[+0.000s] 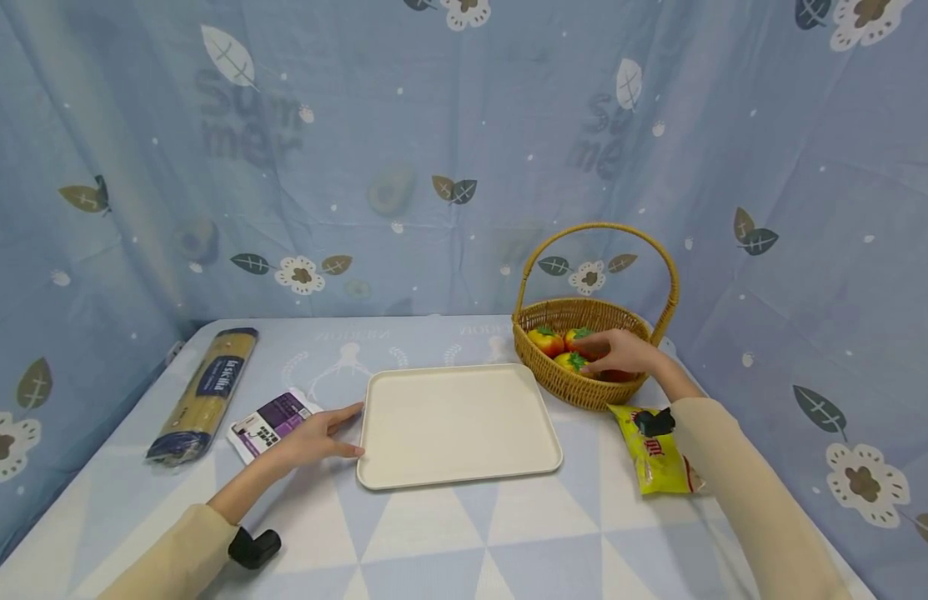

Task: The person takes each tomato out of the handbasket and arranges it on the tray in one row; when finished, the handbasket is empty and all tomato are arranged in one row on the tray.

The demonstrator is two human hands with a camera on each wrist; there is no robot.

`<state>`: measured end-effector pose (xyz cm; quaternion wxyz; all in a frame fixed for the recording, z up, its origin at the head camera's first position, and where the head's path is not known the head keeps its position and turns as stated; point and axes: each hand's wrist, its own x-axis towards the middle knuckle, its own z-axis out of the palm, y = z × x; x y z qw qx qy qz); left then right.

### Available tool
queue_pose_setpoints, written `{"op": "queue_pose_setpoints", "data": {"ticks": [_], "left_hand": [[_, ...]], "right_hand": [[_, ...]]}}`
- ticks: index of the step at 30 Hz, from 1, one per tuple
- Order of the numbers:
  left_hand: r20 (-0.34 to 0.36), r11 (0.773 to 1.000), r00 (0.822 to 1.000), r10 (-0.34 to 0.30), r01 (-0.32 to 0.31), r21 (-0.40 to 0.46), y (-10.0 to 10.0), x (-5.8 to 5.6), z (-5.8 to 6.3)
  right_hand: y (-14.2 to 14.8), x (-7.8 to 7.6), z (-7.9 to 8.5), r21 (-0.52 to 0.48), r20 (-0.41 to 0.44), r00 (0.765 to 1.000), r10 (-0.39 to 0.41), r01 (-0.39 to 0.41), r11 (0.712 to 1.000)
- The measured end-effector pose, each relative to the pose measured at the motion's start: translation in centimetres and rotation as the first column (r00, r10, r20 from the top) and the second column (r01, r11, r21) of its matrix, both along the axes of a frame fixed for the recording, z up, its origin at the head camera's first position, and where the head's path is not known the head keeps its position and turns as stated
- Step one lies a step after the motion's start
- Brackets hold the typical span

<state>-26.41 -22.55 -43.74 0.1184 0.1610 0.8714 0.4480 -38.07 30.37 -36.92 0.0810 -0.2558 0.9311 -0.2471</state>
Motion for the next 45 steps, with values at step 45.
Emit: {"op": "queue_pose_setpoints", "data": {"ticks": [45], "left_hand": [[0.007, 0.995, 0.995, -0.101, 0.101, -0.013, -0.6, -0.9, -0.1]], "right_hand": [[0.1, 2.1, 0.6, -0.037, -0.115, 0.983, -0.143, 0.140, 0.989]]}}
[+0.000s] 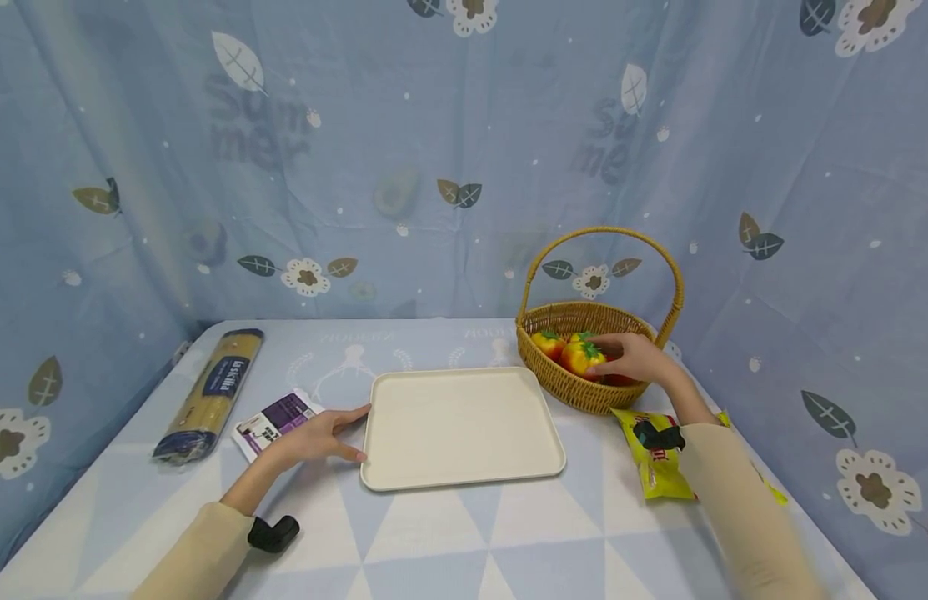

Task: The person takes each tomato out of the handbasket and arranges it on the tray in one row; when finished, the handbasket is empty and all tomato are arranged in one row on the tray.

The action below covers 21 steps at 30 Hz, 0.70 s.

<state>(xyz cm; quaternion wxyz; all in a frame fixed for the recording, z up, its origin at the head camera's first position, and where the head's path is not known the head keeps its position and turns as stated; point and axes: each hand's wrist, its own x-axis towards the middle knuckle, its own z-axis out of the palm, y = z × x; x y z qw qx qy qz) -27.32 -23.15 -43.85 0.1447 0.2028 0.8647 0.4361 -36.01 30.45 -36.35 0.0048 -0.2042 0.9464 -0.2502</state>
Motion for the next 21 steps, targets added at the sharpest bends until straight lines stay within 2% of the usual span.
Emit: {"op": "queue_pose_setpoints", "data": {"ticks": [12, 21], "left_hand": [[-0.015, 1.000, 1.000, -0.012, 0.012, 0.009, -0.1, 0.2, 0.2], [-0.052, 1.000, 0.998, -0.029, 0.029, -0.002, -0.3, 0.0, -0.3]], "right_hand": [[-1.4, 3.6, 1.4, -0.120, -0.052, 0.994, -0.099, 0.092, 0.988], [-3.6, 5.7, 1.7, -0.125, -0.140, 0.978, -0.153, 0.136, 0.983]]}}
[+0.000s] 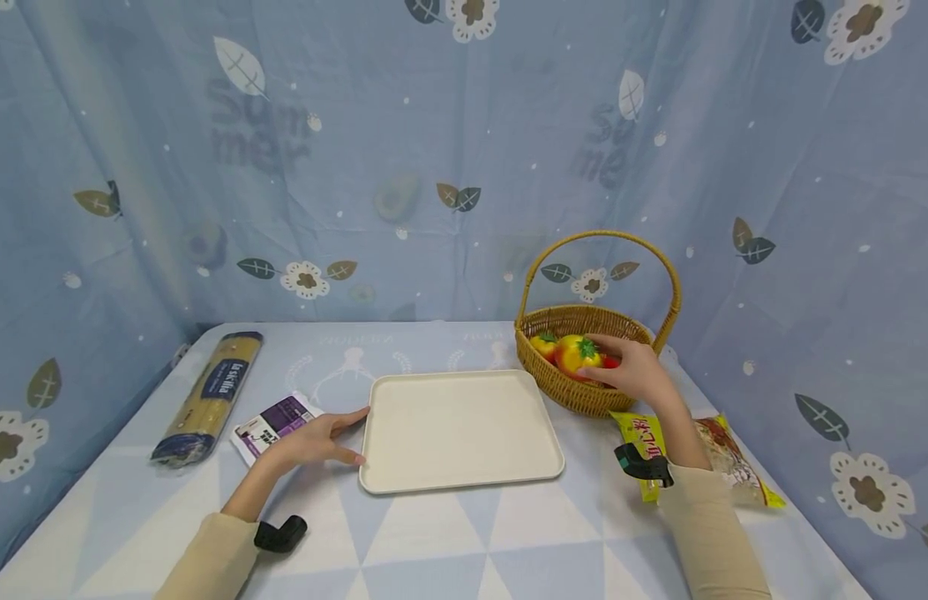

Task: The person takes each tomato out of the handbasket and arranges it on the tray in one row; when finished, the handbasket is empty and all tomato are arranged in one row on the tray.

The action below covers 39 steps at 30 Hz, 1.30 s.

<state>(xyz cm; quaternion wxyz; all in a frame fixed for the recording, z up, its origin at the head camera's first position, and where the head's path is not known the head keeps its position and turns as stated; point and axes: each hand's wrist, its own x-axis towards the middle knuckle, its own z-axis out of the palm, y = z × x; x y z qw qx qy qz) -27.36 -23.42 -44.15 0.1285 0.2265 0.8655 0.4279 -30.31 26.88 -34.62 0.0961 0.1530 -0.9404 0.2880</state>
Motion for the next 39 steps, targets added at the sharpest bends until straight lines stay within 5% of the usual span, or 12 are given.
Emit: {"op": "queue_pose_setpoints", "data": {"ticks": [12, 39], "left_hand": [[-0.008, 1.000, 1.000, 0.006, -0.006, -0.004, 0.0, -0.1, -0.3], [0.019, 0.999, 0.999, 0.043, -0.043, -0.003, 0.2, 0.3, 0.2]], "right_hand": [[-5.1, 1.3, 0.5, -0.075, -0.055, 0.991, 0.121, -0.125, 0.989], [-13.9, 0.0, -0.9, -0.082, -0.011, 0.945, 0.326, -0.326, 0.942]]}}
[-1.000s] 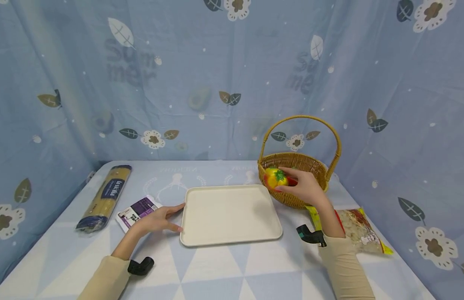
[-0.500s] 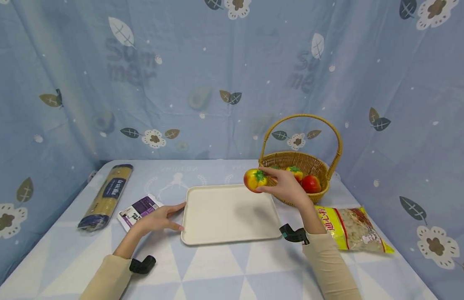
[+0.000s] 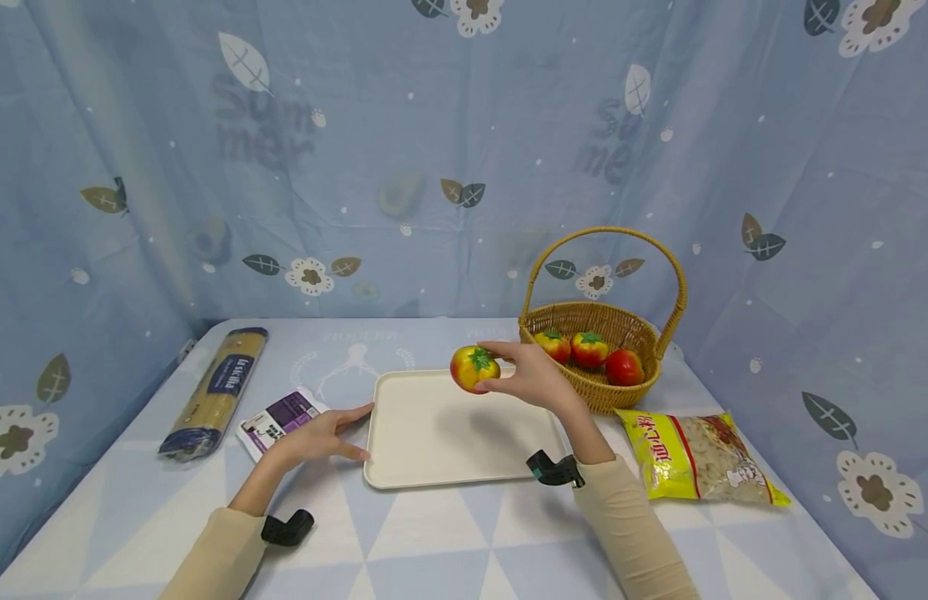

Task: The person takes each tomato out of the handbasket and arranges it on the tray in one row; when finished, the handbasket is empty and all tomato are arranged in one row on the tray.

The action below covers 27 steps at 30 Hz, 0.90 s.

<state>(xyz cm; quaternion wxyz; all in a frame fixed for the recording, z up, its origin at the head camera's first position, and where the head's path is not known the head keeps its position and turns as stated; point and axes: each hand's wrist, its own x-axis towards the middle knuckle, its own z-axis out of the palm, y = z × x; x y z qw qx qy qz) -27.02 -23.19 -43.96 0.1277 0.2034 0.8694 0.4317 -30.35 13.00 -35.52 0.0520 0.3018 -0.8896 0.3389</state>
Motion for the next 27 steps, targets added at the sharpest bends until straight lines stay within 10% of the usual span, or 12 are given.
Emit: {"op": "queue_pose_setpoints", "data": {"ticks": [27], "left_hand": [[0.017, 1.000, 1.000, 0.017, -0.017, -0.012, 0.0, 0.0, -0.2]], "right_hand": [[-7.9, -0.6, -3.0, 0.064, 0.094, 0.990, 0.109, -0.115, 0.991]]}}
